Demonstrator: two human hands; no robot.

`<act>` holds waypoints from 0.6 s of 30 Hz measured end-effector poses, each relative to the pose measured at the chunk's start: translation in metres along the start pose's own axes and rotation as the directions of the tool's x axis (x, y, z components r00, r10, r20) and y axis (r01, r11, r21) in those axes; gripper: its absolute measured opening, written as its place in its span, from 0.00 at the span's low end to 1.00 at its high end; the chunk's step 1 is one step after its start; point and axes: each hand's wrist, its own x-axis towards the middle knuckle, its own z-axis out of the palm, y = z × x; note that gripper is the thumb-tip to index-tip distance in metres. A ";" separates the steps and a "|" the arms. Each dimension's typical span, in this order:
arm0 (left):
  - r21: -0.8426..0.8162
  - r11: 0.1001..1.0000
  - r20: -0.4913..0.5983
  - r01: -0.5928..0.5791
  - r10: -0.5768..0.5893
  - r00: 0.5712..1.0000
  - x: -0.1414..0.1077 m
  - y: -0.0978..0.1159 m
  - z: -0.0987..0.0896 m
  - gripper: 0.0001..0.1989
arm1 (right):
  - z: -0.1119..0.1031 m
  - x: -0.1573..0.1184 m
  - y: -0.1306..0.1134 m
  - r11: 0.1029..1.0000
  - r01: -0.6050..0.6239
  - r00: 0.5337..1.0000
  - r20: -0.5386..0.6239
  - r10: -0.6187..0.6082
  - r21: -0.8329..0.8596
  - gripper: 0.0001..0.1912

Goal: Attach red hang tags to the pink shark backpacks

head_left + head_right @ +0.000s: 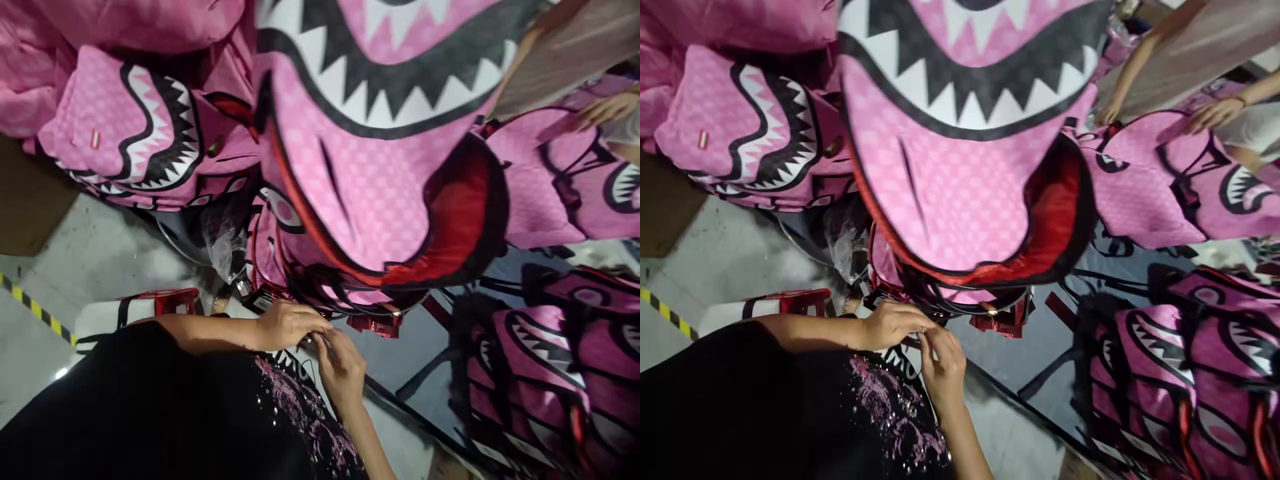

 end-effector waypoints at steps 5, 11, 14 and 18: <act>0.042 0.968 -0.275 0.246 -0.226 0.934 -0.028 -0.019 -0.082 0.13 | 0.049 0.048 -0.045 0.983 -0.162 0.972 0.156 0.174 -0.088 0.19; 0.168 0.903 -0.210 0.396 -0.360 0.909 -0.022 -0.050 -0.135 0.12 | 0.069 0.083 -0.059 0.885 -0.205 0.974 -0.002 0.225 -0.417 0.22; 0.213 0.900 -0.159 0.381 -0.352 0.922 -0.012 -0.059 -0.148 0.13 | 0.071 0.083 -0.060 0.851 -0.181 0.983 -0.066 0.171 -0.493 0.22; 0.267 0.922 -0.031 0.281 -0.283 0.959 0.011 -0.065 -0.155 0.14 | 0.074 0.082 -0.061 0.824 -0.204 0.979 -0.134 0.156 -0.528 0.23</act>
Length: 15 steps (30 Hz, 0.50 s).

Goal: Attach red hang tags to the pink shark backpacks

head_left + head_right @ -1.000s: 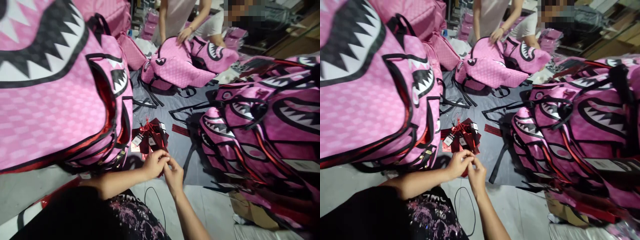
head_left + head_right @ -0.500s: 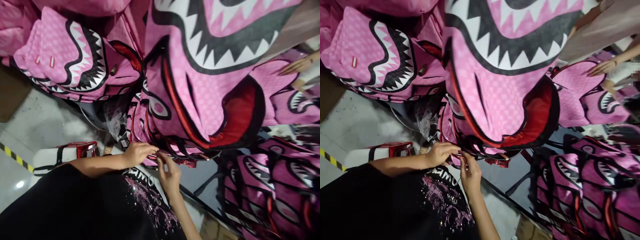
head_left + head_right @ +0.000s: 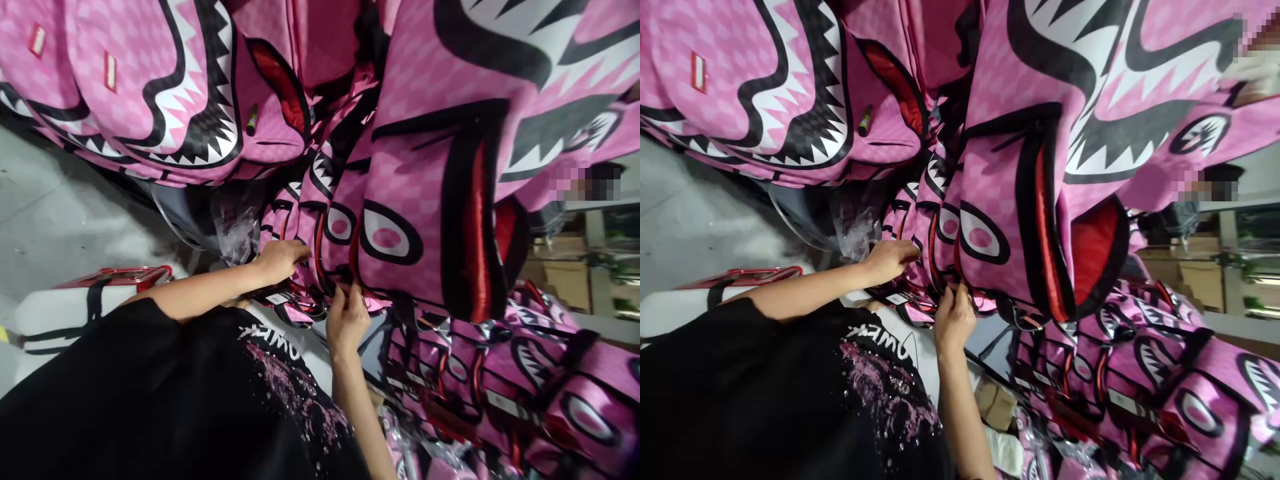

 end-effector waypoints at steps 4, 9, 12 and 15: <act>0.057 0.994 0.124 -0.098 0.090 0.988 0.029 0.009 -0.001 0.15 | -0.007 0.008 0.000 0.997 -0.070 0.989 -0.131 0.065 -0.032 0.22; 0.085 0.973 0.191 -0.215 0.196 0.962 0.055 0.025 0.002 0.13 | -0.015 0.012 0.002 0.993 -0.118 0.985 -0.124 0.120 0.023 0.18; 0.058 0.953 0.223 -0.297 0.278 0.934 0.066 0.031 0.004 0.13 | -0.015 0.011 0.000 0.987 -0.146 0.982 -0.108 0.153 0.065 0.18; -0.112 0.936 0.317 -0.335 0.353 0.880 0.075 0.032 0.001 0.12 | -0.017 0.012 -0.001 0.984 -0.162 0.978 -0.123 0.171 0.080 0.18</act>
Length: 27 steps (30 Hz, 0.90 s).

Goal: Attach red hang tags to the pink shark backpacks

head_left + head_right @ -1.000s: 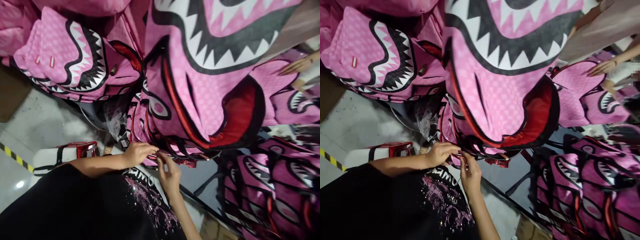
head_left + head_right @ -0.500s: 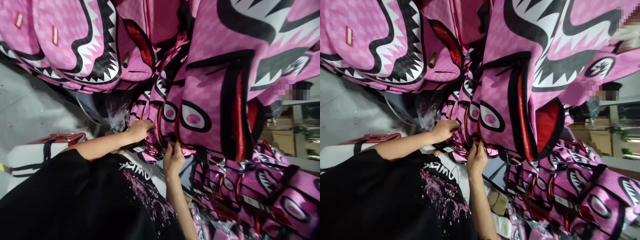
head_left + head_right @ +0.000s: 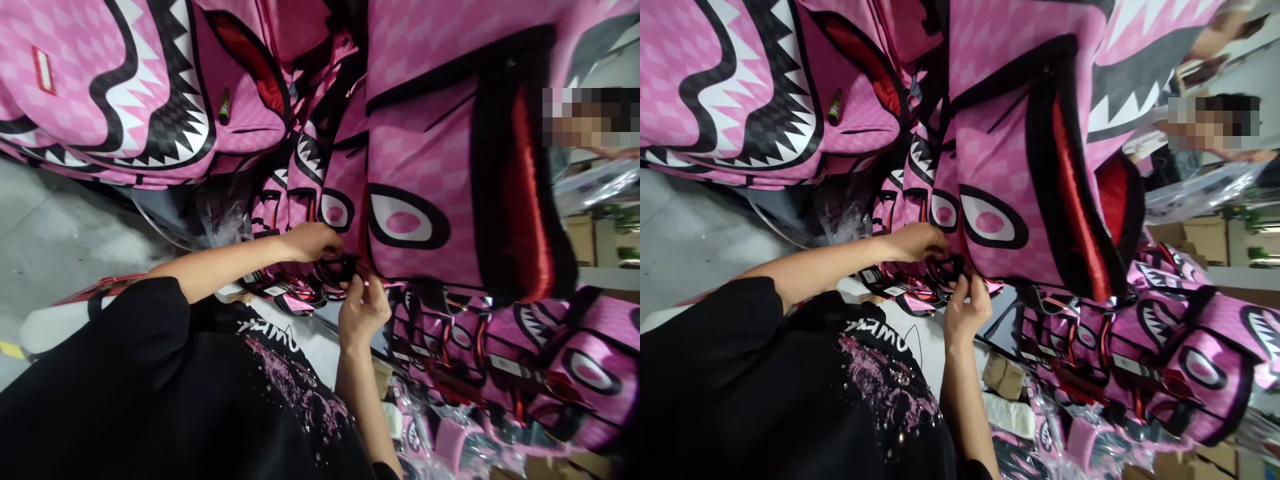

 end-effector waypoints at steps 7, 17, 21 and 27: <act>-0.200 0.980 0.106 -0.001 0.022 0.994 0.024 0.000 -0.002 0.10 | 0.003 0.001 0.011 0.998 0.044 0.997 0.062 -0.042 -0.038 0.19; -0.420 0.869 0.290 0.261 -0.144 0.946 0.023 0.010 0.006 0.07 | 0.015 -0.003 0.018 0.964 0.101 0.993 -0.035 -0.113 -0.246 0.21; -0.323 0.911 0.227 0.256 -0.188 0.956 -0.001 0.006 -0.005 0.05 | 0.000 -0.018 0.026 0.972 0.091 0.973 -0.187 -0.133 -0.217 0.19; -0.505 0.830 0.232 0.237 -0.134 0.963 -0.031 -0.007 -0.010 0.17 | 0.004 -0.017 0.007 0.989 0.144 0.963 -0.227 -0.143 -0.011 0.15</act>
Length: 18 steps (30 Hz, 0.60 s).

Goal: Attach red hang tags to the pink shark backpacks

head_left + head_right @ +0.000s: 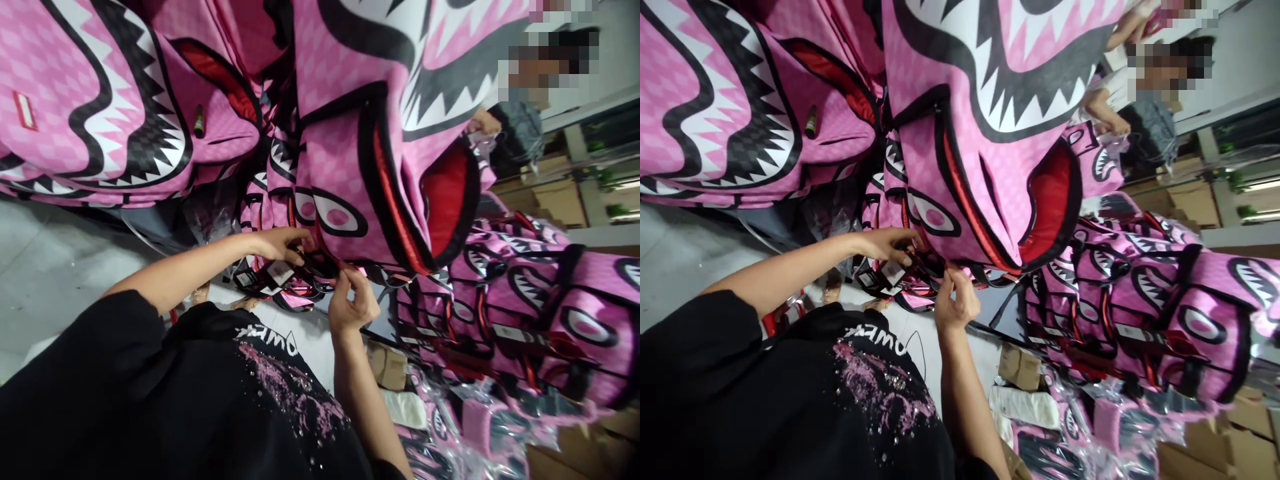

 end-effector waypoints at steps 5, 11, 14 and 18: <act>0.071 0.993 -0.283 -0.096 0.113 0.952 -0.010 -0.016 0.014 0.12 | 0.010 0.011 -0.013 0.958 0.042 0.993 0.092 -0.071 0.285 0.08; 0.373 0.853 -0.471 -0.364 0.512 0.718 -0.008 -0.033 0.031 0.09 | 0.014 0.012 -0.005 0.920 0.104 0.968 0.175 -0.181 0.379 0.08; 0.686 0.622 -0.302 -0.378 0.715 0.631 -0.007 -0.038 0.030 0.11 | 0.019 0.014 -0.002 0.913 0.089 0.976 0.150 -0.160 0.397 0.08; 0.929 0.318 -0.155 -0.191 0.801 0.577 -0.010 -0.030 0.024 0.10 | 0.023 0.015 0.000 0.904 0.110 0.975 0.134 -0.180 0.412 0.09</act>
